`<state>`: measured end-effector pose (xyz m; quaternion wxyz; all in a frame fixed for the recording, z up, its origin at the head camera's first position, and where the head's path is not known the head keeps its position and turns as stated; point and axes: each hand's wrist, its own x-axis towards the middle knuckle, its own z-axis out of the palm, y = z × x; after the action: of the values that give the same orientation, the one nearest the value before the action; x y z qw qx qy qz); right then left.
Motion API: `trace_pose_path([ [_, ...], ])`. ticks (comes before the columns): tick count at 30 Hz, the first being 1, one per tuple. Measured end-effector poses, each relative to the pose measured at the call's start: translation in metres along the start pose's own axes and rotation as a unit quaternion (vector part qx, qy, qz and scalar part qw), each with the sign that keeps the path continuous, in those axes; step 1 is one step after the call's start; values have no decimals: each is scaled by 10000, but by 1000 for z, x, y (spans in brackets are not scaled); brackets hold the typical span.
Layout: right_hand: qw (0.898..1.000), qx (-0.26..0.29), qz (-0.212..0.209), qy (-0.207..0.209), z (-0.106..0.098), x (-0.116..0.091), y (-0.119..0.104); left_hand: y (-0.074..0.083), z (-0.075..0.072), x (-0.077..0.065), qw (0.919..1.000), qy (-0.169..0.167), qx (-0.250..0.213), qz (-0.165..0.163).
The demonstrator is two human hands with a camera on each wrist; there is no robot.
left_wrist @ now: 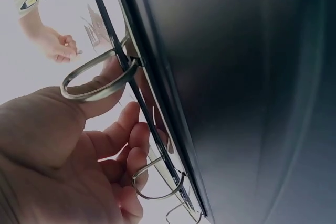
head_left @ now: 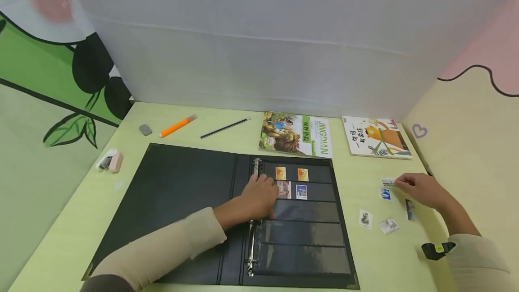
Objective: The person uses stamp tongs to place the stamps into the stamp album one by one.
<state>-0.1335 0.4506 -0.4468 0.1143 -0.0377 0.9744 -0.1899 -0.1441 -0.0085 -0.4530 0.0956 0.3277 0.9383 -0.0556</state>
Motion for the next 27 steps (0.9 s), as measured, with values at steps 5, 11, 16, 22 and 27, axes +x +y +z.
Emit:
trace_pose_path([
  [5,9996,-93,198,-152,-1,-4,16,0,-2,1,9999,-151,-34,-42],
  [11,9989,243,264,-291,6,-3,27,0,-5,6,9987,-468,-159,-103],
  [16,9974,604,85,-391,10,0,24,1,-7,6,9977,-556,-355,-177],
  [22,9964,750,-77,-400,11,0,17,-1,-4,3,9990,-313,-326,25],
  [27,9950,945,-183,-250,0,-1,7,-4,1,-2,9991,34,-295,301],
])
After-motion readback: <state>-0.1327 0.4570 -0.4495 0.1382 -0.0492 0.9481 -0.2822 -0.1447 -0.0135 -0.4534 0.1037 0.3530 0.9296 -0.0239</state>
